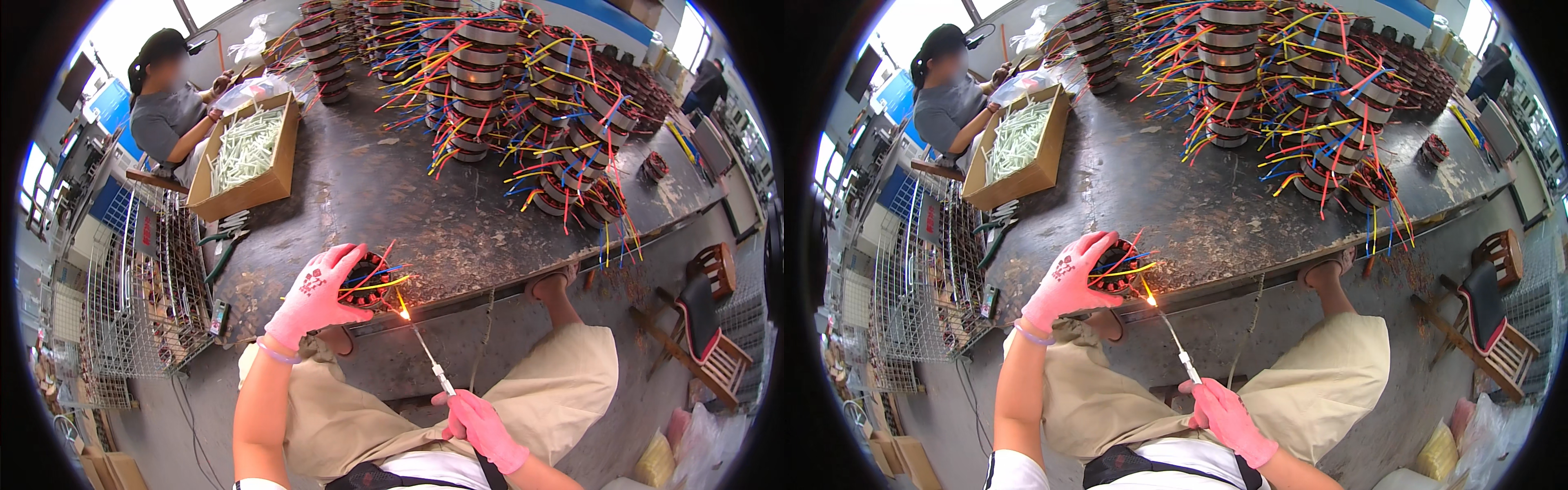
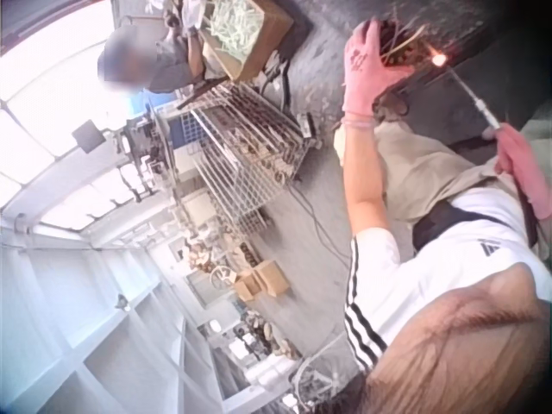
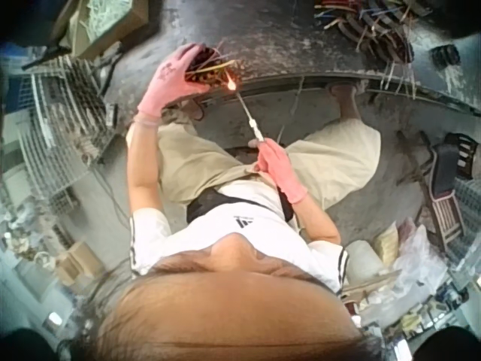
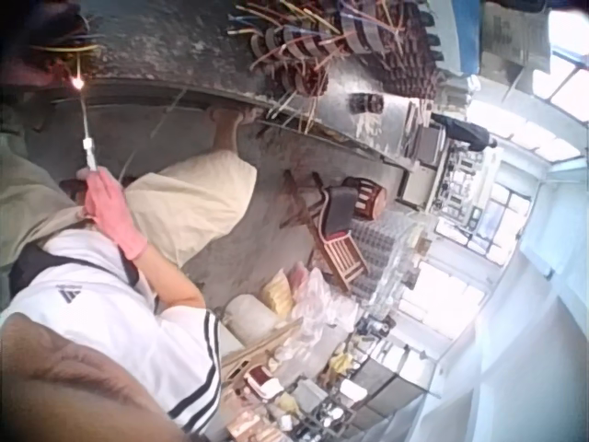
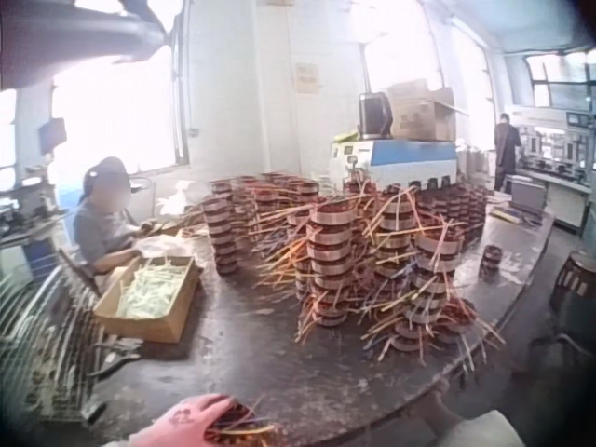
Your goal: The person uses a specialized heating tool to melt and secure components on a metal stator, then moves the finished part to a stack of similar components on a workbench.
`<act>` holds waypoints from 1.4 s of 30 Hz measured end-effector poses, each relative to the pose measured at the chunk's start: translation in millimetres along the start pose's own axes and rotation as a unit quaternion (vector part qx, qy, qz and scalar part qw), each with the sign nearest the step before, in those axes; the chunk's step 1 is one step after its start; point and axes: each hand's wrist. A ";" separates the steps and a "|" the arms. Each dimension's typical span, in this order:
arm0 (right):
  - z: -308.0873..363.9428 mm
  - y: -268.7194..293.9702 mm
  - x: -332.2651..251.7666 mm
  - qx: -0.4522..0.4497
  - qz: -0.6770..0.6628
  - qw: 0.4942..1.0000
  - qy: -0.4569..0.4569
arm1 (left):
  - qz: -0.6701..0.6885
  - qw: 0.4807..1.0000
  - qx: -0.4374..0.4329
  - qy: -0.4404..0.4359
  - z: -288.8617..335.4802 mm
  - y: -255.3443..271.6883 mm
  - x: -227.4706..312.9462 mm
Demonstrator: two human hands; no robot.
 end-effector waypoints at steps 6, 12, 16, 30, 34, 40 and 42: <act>-0.8 -0.5 4.5 0.012 0.025 1.000 0.004 | 0.000 1.000 0.001 0.009 3.6 0.3 -1.7; -1.2 0.0 -0.5 0.006 0.047 0.999 0.010 | 0.010 1.000 -0.003 0.012 3.4 2.8 0.5; 1.5 -2.6 -4.1 0.006 0.041 0.999 -0.002 | 0.012 1.000 -0.002 0.021 1.2 2.1 2.8; -3.6 -0.6 2.4 -0.010 0.011 1.000 0.004 | 0.007 1.000 -0.003 0.014 2.1 1.0 0.9; -3.9 -0.4 1.7 -0.013 0.003 1.000 -0.002 | 0.006 1.000 -0.008 0.008 1.7 1.3 0.8; -3.0 -1.2 2.5 -0.004 0.024 1.000 0.006 | 0.006 1.000 -0.007 0.008 2.1 0.4 -0.5; -3.5 -1.0 1.7 0.002 0.041 0.999 0.003 | 0.008 1.000 -0.008 0.012 1.9 0.6 0.3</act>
Point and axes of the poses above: each hand's wrist, its own z-axis away from the middle knuckle, its own y-axis out of the back of the hand, x = y × z, and after that the axes turned 10 degrees about -y, right-handed
